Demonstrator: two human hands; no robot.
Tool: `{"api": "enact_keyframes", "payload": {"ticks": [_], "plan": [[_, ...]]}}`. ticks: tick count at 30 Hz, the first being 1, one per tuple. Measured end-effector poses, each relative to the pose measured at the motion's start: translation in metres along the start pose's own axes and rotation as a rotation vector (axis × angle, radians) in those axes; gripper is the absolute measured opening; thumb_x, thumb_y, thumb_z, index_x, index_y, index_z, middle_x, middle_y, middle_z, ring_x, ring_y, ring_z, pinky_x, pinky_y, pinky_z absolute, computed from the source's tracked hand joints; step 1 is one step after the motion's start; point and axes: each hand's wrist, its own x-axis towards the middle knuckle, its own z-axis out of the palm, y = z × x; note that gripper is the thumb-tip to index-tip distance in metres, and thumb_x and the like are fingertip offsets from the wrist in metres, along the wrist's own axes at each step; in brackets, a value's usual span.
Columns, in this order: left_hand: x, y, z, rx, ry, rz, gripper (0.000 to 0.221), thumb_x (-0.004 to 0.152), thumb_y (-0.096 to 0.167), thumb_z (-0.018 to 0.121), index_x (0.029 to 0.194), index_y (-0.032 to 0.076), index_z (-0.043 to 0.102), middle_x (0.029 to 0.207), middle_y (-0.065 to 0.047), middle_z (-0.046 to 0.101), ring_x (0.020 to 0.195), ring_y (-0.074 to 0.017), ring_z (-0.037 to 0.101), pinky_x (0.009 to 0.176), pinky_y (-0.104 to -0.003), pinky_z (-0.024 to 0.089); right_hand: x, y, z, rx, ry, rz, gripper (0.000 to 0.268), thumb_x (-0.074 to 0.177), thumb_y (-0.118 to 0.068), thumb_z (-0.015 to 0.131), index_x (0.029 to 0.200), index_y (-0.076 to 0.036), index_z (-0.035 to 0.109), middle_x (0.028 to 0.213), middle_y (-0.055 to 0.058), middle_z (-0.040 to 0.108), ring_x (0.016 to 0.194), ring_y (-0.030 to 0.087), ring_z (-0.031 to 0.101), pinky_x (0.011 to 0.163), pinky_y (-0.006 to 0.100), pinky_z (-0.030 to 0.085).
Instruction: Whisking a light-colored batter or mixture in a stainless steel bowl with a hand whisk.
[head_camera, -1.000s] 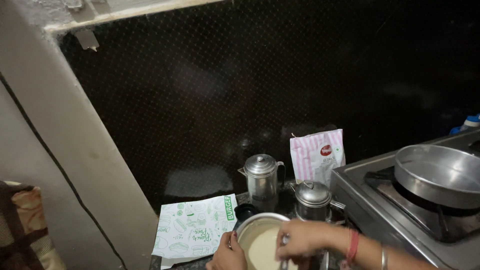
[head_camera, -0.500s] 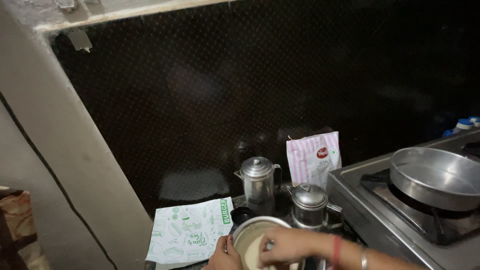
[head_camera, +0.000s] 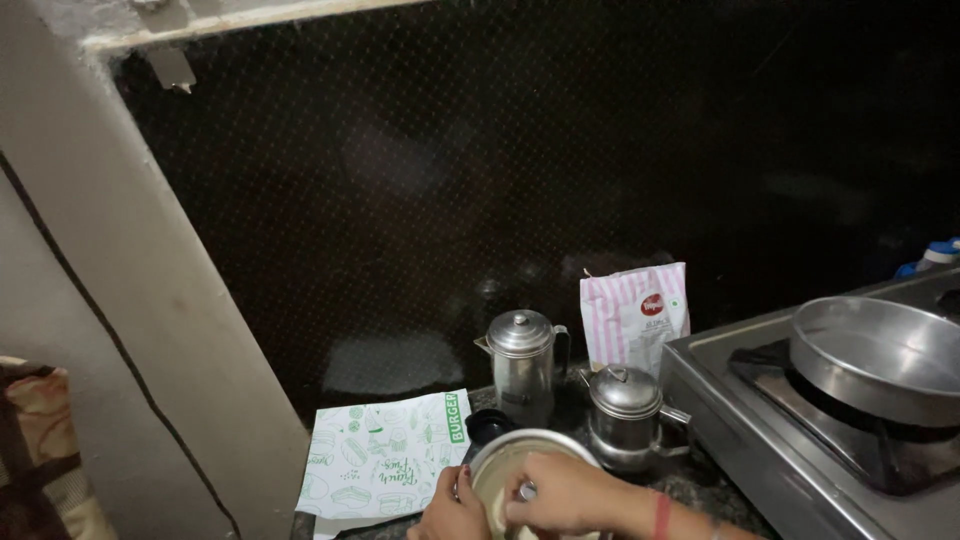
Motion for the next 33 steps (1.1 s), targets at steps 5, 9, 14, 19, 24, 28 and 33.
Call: {"api": "enact_keyframes", "payload": {"ticks": [5, 9, 14, 19, 24, 28, 33], "plan": [[-0.012, 0.011, -0.019, 0.010, 0.004, -0.024, 0.027, 0.094, 0.048, 0.054, 0.109, 0.039, 0.074, 0.086, -0.002, 0.080, 0.091, -0.0236, 0.076, 0.097, -0.040, 0.041, -0.010, 0.003, -0.039, -0.180, -0.140, 0.206, 0.032, 0.082, -0.032, 0.071, 0.092, -0.003, 0.080, 0.071, 0.011, 0.075, 0.065, 0.021, 0.075, 0.066, 0.034, 0.060], [-0.016, 0.015, -0.022, -0.009, 0.019, -0.021, 0.025, 0.095, 0.046, 0.054, 0.106, 0.037, 0.074, 0.081, -0.003, 0.080, 0.089, -0.0235, 0.076, 0.096, -0.041, 0.042, 0.005, 0.003, -0.048, -0.156, 0.182, 0.416, 0.027, 0.083, -0.027, 0.069, 0.094, -0.004, 0.078, 0.069, 0.011, 0.077, 0.061, 0.020, 0.078, 0.065, 0.034, 0.061], [-0.029, 0.024, -0.037, -0.016, 0.075, -0.026, 0.025, 0.094, 0.047, 0.054, 0.102, 0.034, 0.074, 0.078, -0.008, 0.078, 0.086, -0.0294, 0.074, 0.090, -0.044, 0.044, 0.008, -0.003, -0.016, 0.060, 0.182, 0.228, 0.027, 0.086, -0.027, 0.071, 0.094, -0.004, 0.080, 0.069, 0.009, 0.077, 0.059, 0.016, 0.077, 0.061, 0.029, 0.060], [-0.046, 0.031, -0.062, -0.035, 0.164, -0.008, 0.024, 0.093, 0.045, 0.056, 0.100, 0.031, 0.075, 0.078, -0.014, 0.075, 0.080, -0.0359, 0.071, 0.083, -0.045, 0.045, 0.004, 0.034, -0.008, 0.403, -0.063, 0.330, 0.026, 0.086, -0.025, 0.074, 0.096, -0.001, 0.082, 0.066, 0.010, 0.071, 0.054, 0.016, 0.069, 0.053, 0.031, 0.057], [-0.044, 0.035, -0.064, -0.072, 0.166, 0.050, 0.024, 0.094, 0.040, 0.058, 0.098, 0.025, 0.075, 0.078, -0.016, 0.074, 0.079, -0.0365, 0.070, 0.080, -0.045, 0.045, 0.006, 0.054, -0.039, -0.016, 0.049, 0.498, 0.031, 0.085, -0.028, 0.079, 0.103, -0.003, 0.082, 0.072, 0.011, 0.079, 0.058, 0.017, 0.074, 0.057, 0.030, 0.060], [-0.051, 0.032, -0.067, -0.098, 0.156, 0.036, 0.023, 0.095, 0.039, 0.059, 0.098, 0.024, 0.076, 0.079, -0.016, 0.074, 0.080, -0.0362, 0.069, 0.081, -0.045, 0.044, 0.012, 0.045, -0.015, -0.068, 0.194, 0.499, 0.031, 0.090, -0.032, 0.071, 0.107, -0.008, 0.082, 0.073, 0.012, 0.081, 0.061, 0.017, 0.078, 0.058, 0.031, 0.060], [-0.052, 0.040, -0.076, -0.118, 0.139, 0.023, 0.024, 0.096, 0.037, 0.058, 0.102, 0.022, 0.075, 0.079, -0.017, 0.073, 0.082, -0.0362, 0.068, 0.084, -0.045, 0.042, 0.014, 0.061, 0.018, 0.362, 0.149, 0.316, 0.033, 0.087, -0.031, 0.073, 0.105, -0.006, 0.085, 0.071, 0.012, 0.081, 0.061, 0.017, 0.078, 0.058, 0.030, 0.065]]}}
